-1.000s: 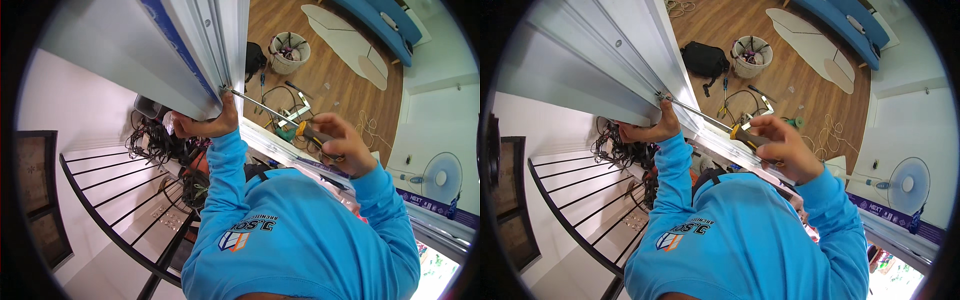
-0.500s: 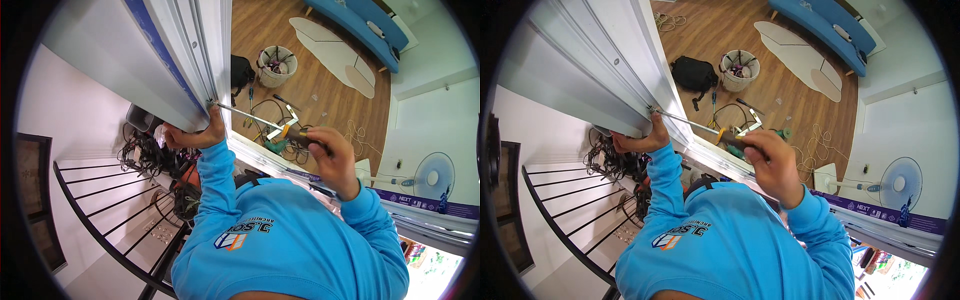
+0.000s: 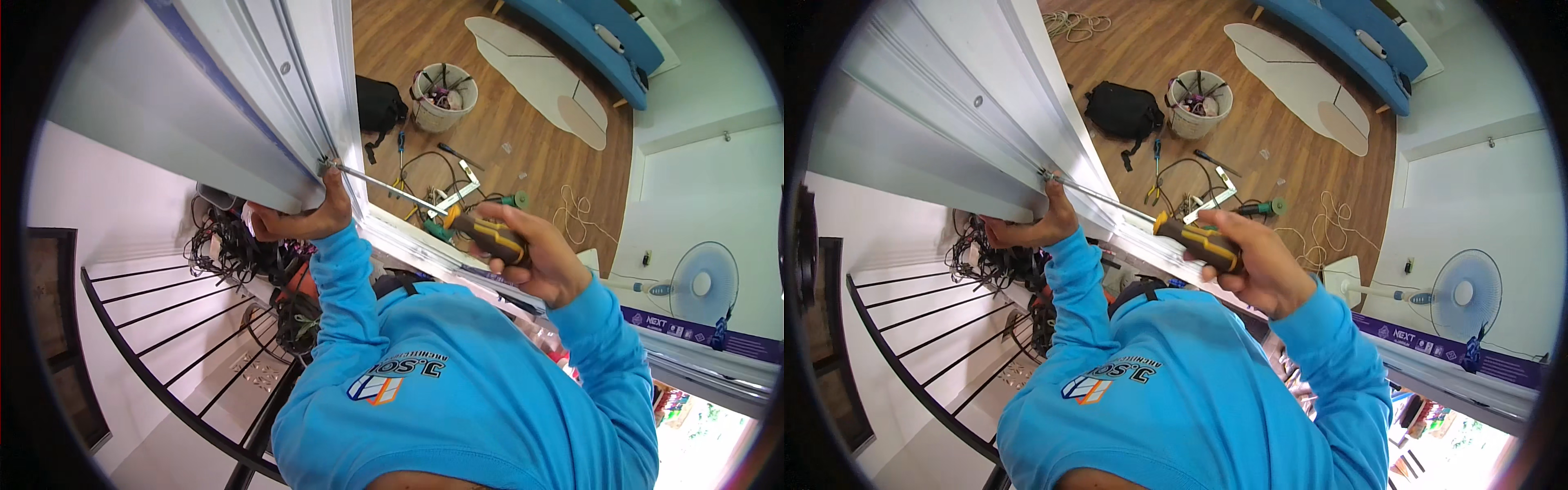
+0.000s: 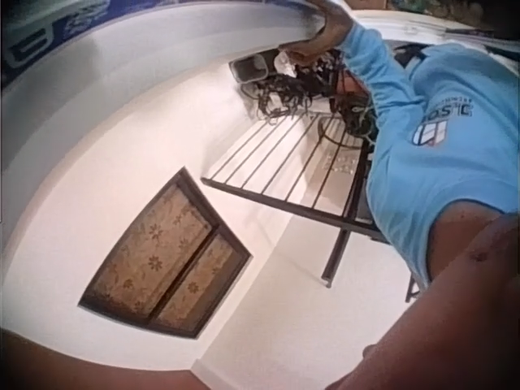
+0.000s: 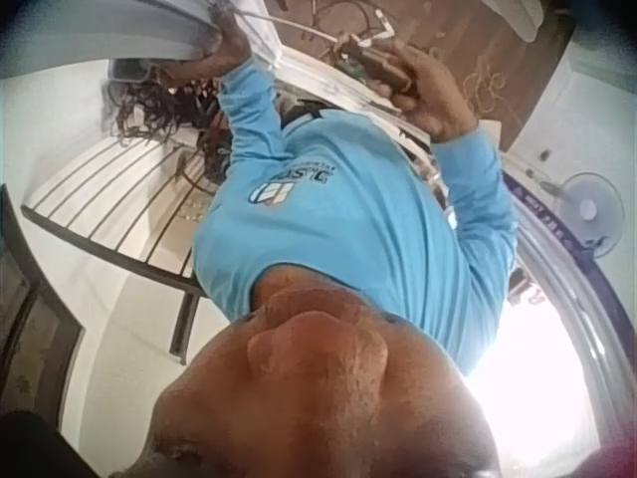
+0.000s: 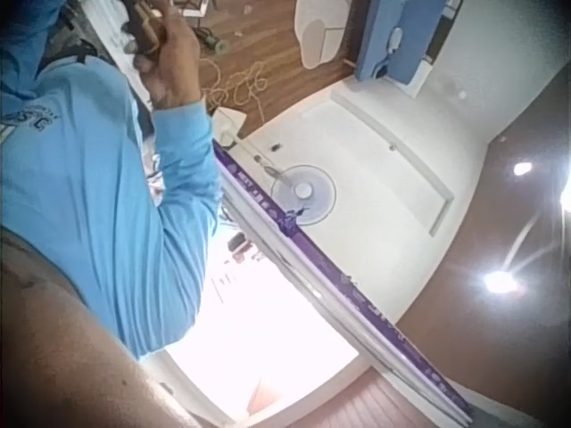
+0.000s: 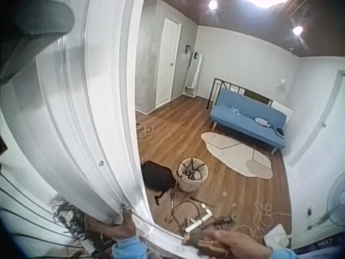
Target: Repairing or installing a door or window frame using various hand and power tools.
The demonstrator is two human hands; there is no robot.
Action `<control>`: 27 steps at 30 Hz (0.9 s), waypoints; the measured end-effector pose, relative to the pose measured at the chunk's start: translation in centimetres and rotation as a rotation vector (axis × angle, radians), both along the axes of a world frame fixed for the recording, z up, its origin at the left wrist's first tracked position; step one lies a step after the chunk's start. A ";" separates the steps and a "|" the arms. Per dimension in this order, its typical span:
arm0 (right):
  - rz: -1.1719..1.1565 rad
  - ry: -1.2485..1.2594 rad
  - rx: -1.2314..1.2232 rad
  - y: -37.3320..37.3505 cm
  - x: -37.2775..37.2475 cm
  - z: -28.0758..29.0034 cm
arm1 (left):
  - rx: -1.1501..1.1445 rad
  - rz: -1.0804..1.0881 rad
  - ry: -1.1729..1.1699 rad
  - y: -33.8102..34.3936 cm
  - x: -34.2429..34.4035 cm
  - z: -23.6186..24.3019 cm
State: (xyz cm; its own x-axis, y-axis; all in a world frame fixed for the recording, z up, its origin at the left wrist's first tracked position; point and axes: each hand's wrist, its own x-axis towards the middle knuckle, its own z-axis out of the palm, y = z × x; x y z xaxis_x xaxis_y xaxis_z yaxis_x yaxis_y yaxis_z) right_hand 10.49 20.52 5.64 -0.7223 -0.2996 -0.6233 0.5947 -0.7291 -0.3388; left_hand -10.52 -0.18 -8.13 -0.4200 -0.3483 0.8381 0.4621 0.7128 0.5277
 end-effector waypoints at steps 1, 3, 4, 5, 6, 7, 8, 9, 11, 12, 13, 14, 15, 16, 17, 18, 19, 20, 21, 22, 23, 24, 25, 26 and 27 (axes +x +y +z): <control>-0.132 0.165 0.416 -2.2 -0.6 1.4 | 0.004 0.016 0.007 0.4 -0.6 -0.2; -0.127 0.640 1.385 -2.8 -0.8 1.4 | 0.120 -0.057 0.035 0.7 -0.6 0.0; -0.133 0.637 1.385 -2.6 -0.6 1.2 | 0.118 -0.062 0.037 0.5 -0.6 0.0; -0.091 0.741 1.644 -2.5 -0.6 1.2 | 0.055 -0.049 0.055 0.2 -0.7 -0.1; -0.029 0.849 1.897 -2.3 -0.5 1.1 | -0.010 -0.024 0.067 -0.1 -0.4 -0.2; -0.021 0.852 1.890 -1.8 -0.5 1.2 | -0.014 -0.017 0.061 -0.1 -0.2 -0.2; -0.107 0.572 1.283 -1.1 -0.5 1.3 | -0.009 0.001 0.039 0.2 -0.2 -0.1; -0.188 0.284 0.679 -0.9 -0.3 1.7 | -0.004 0.003 0.020 0.1 -0.1 0.1; -0.412 0.060 0.435 -3.2 -1.6 2.9 | 0.030 -0.005 0.058 0.5 -0.6 0.2; -0.414 0.061 0.433 -3.1 -1.3 2.2 | 0.067 -0.024 0.092 0.7 -0.5 0.4; -0.262 0.496 1.266 -2.6 -0.8 0.8 | 0.059 -0.023 0.092 0.9 -0.6 0.6; -0.031 0.949 2.076 -2.5 -0.5 -0.1 | 0.097 -0.050 0.102 1.1 -0.8 0.7; -0.091 0.270 1.528 -3.1 0.1 -0.3 | 0.138 -0.083 0.104 1.2 -0.6 0.7; -0.093 0.259 1.523 -2.7 0.1 -0.3 | 0.132 -0.090 0.097 1.1 -0.4 0.8; -0.123 0.117 0.889 -1.8 -0.3 0.1 | 0.144 -0.084 0.091 1.0 -0.3 1.0; -0.137 -0.011 0.257 -1.1 -0.8 0.7 | 0.159 -0.066 0.089 0.9 -0.3 1.0; -0.262 0.039 0.530 -3.9 -1.2 3.2 | 0.156 -0.057 0.089 1.0 -0.5 0.8; -0.252 0.040 0.526 -3.4 -1.8 2.9 | 0.146 -0.058 0.094 1.0 -0.7 0.5; -0.228 0.003 0.444 -2.9 -1.7 2.7 | 0.136 -0.079 0.097 0.9 -0.4 0.6; -0.201 -0.023 0.362 -2.0 -2.3 2.1 | 0.133 -0.086 0.101 0.9 -0.6 0.7; -0.174 -0.049 0.280 -1.0 -2.9 1.5 | 0.106 -0.083 0.106 0.9 -0.7 0.9; -0.134 -0.079 0.197 0.1 -3.5 0.6 | 0.075 -0.071 0.105 0.8 -0.7 0.7; -0.102 -0.117 0.111 0.6 -3.2 0.2 | 0.068 -0.074 0.095 0.7 -0.2 0.6; -0.070 -0.155 0.025 0.5 -2.6 -0.1 | 0.063 -0.068 0.074 0.6 0.0 0.5; -0.094 -0.214 -0.051 -0.1 -2.4 -0.2 | 0.061 -0.062 0.066 0.7 -0.4 0.6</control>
State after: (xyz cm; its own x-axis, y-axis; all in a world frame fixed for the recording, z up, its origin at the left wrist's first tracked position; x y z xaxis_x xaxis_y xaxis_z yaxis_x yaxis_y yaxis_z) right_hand 8.14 20.44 5.45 -0.6019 -0.2720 -0.7509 0.5777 -0.7974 -0.1742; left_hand -10.92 0.49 -7.51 -0.3863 -0.3745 0.8429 0.5394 0.6495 0.5359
